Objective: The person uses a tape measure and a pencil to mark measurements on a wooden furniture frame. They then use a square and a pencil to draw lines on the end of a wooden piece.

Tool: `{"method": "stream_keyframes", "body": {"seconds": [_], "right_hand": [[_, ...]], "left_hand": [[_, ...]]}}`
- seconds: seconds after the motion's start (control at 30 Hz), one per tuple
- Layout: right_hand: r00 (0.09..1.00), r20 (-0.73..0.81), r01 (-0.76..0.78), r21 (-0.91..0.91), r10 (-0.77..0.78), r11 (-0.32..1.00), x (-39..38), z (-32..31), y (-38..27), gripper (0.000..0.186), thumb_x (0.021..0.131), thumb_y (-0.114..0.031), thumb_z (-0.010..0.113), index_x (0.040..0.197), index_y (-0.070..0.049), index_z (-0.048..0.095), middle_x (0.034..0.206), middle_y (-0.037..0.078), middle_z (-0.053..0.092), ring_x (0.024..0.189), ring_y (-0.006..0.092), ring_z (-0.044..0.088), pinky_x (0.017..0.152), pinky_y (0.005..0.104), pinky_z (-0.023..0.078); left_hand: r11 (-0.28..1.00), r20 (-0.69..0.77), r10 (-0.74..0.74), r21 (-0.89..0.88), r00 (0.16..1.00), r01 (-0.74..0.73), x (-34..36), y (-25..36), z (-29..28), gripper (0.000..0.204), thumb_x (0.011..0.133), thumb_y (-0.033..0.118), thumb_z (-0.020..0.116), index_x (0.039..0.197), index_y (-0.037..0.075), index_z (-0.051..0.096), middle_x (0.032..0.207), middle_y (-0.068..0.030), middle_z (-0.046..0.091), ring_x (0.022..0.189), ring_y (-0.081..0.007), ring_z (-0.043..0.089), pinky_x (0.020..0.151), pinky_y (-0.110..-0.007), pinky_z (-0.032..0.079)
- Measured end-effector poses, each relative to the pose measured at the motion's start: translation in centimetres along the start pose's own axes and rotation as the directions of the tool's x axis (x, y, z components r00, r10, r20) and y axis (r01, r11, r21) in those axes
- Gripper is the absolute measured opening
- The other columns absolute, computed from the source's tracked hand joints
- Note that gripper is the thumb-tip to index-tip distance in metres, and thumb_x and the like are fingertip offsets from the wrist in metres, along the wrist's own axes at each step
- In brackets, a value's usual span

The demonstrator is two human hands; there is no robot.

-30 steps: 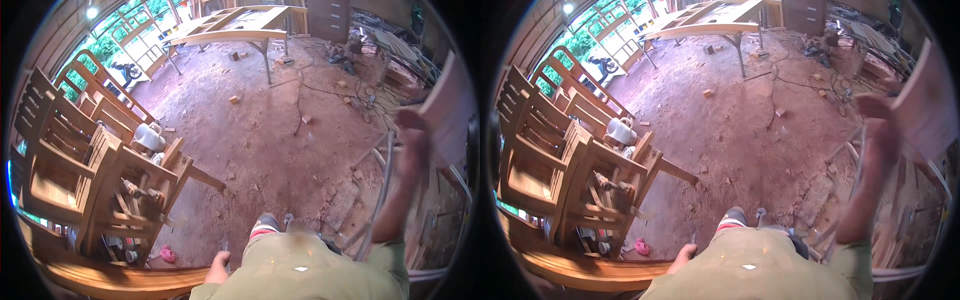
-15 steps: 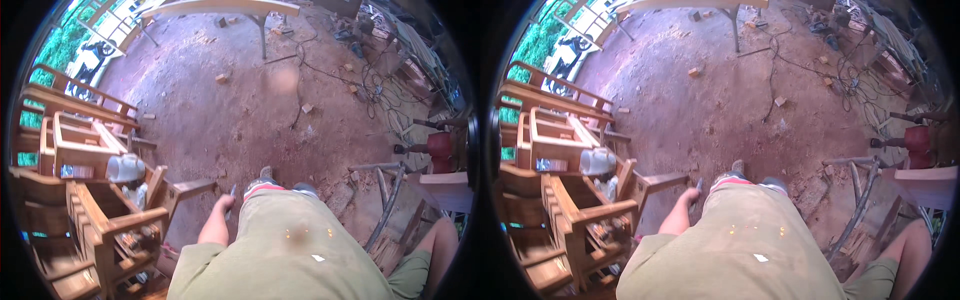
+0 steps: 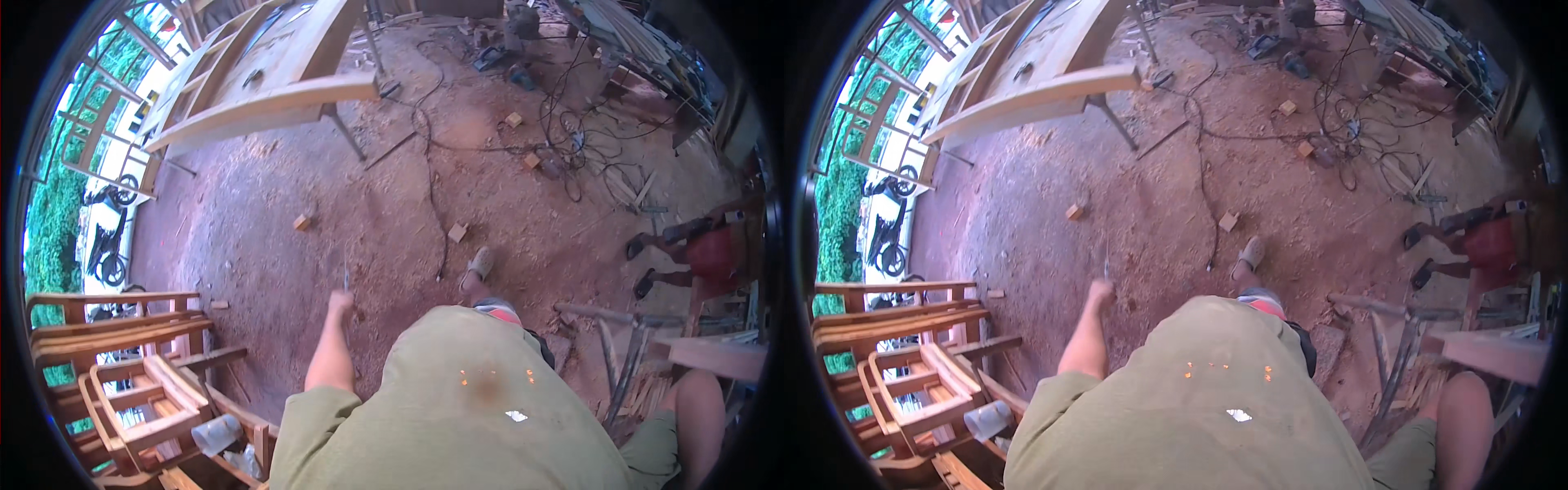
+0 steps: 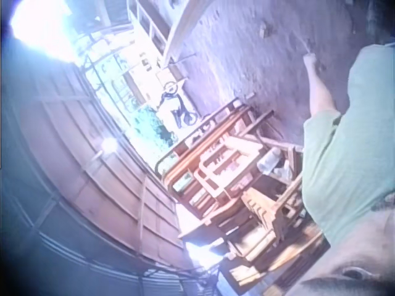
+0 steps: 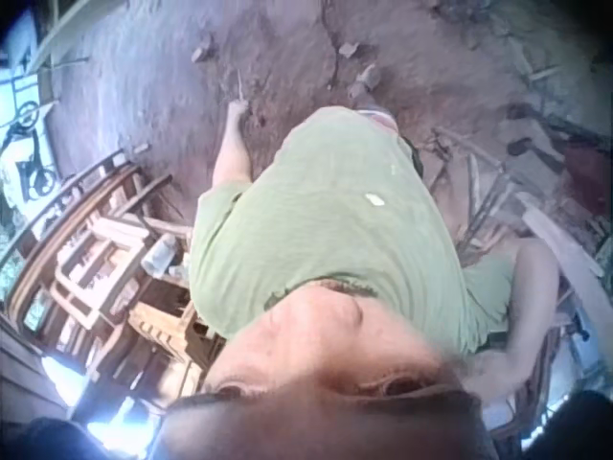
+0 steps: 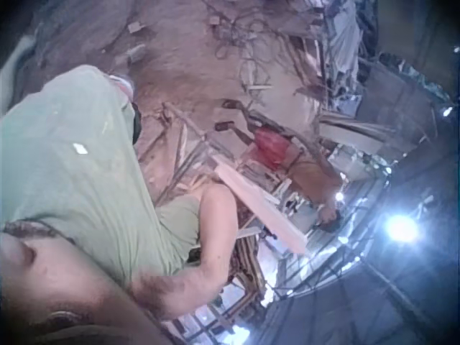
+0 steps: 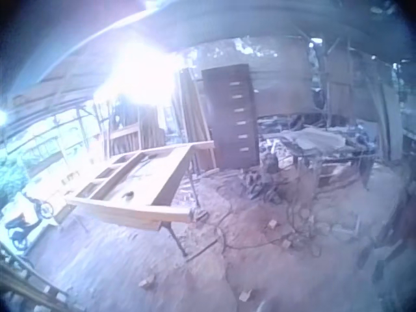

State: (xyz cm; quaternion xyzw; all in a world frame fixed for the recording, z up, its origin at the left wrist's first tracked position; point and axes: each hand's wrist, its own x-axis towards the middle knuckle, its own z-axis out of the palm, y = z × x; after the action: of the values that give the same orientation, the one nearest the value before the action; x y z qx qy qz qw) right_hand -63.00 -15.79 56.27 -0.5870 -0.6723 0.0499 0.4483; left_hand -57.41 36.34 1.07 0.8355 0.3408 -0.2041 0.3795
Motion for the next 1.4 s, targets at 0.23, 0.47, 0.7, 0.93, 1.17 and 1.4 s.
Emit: {"method": "stream_keyframes", "body": {"seconds": [0.23, 0.47, 0.7, 0.93, 1.17, 1.4], "right_hand": [[0.832, 0.108, -0.520, 0.493, 0.544, 0.697, -9.0, -11.8, 18.7, 0.029, 0.080, -0.018, 0.077, 0.100, 0.000, 0.067, 0.093, 0.011, 0.066, 0.088, 0.0311, 0.063, 0.080, 0.0404, 0.051], [0.315, -0.182, -0.899, 0.256, 0.932, 0.354, -11.0, -10.4, 44.8, 0.031, 0.084, -0.016, 0.073, 0.106, 0.004, 0.065, 0.098, 0.016, 0.067, 0.091, 0.0246, 0.065, 0.081, 0.0370, 0.053], [0.518, -0.305, -0.828, 0.055, 0.800, 0.557, -13.6, -23.6, 58.4, 0.039, 0.086, -0.008, 0.061, 0.124, 0.002, 0.054, 0.114, 0.024, 0.058, 0.107, 0.0383, 0.059, 0.091, 0.0437, 0.049], [0.620, -0.485, -0.782, -0.444, 0.617, 0.437, -13.2, -37.1, 70.5, 0.040, 0.081, -0.004, 0.066, 0.119, 0.000, 0.052, 0.110, 0.020, 0.052, 0.099, 0.0369, 0.053, 0.087, 0.0461, 0.044], [0.720, 0.058, -0.694, 0.090, 0.692, 0.714, -11.8, -39.5, 83.4, 0.017, 0.091, 0.003, 0.056, 0.106, -0.002, 0.063, 0.078, 0.002, 0.057, 0.065, 0.0098, 0.053, 0.058, 0.0258, 0.042], [0.750, 0.324, -0.659, 0.292, 0.576, 0.693, -12.9, -37.9, 97.9, 0.035, 0.105, -0.030, 0.048, 0.098, -0.001, 0.066, 0.070, -0.001, 0.054, 0.065, 0.0104, 0.051, 0.060, 0.0293, 0.044]], "left_hand": [[0.902, -0.248, 0.376, -0.123, 0.893, -0.414, -4.9, 19.8, 9.7, 0.031, 0.096, 0.027, 0.059, 0.081, 0.001, 0.066, 0.068, -0.0128, 0.065, 0.063, -0.0234, 0.064, 0.060, -0.038, 0.048], [0.513, -0.191, 0.721, -0.499, 0.666, -0.699, -0.9, 48.6, 10.7, 0.044, 0.104, 0.029, 0.053, 0.069, 0.002, 0.048, 0.063, -0.0047, 0.040, 0.061, -0.0201, 0.043, 0.058, -0.038, 0.039], [0.342, -0.199, 0.750, -0.699, 0.630, -0.628, 9.7, 69.0, 17.7, 0.045, 0.109, 0.038, 0.032, 0.086, 0.003, 0.047, 0.085, -0.0075, 0.038, 0.083, -0.0202, 0.042, 0.073, -0.038, 0.037], [0.334, -0.444, 0.748, -0.390, 0.493, -0.858, 17.9, 84.1, 17.5, 0.043, 0.109, 0.033, 0.037, 0.085, 0.000, 0.050, 0.084, -0.0100, 0.042, 0.081, -0.0225, 0.043, 0.073, -0.039, 0.039], [0.713, -0.464, 0.367, -0.416, 0.806, -0.564, 19.7, 81.8, 12.6, 0.049, 0.099, 0.045, 0.056, 0.082, -0.001, 0.061, 0.082, -0.0186, 0.054, 0.080, -0.0311, 0.051, 0.072, -0.045, 0.041], [0.658, -0.424, -0.519, -0.753, 0.742, 0.030, 8.8, 69.8, 15.3, 0.041, 0.101, 0.038, 0.057, 0.081, 0.003, 0.065, 0.065, 0.0006, 0.053, 0.061, -0.0108, 0.047, 0.056, -0.032, 0.039]]}}
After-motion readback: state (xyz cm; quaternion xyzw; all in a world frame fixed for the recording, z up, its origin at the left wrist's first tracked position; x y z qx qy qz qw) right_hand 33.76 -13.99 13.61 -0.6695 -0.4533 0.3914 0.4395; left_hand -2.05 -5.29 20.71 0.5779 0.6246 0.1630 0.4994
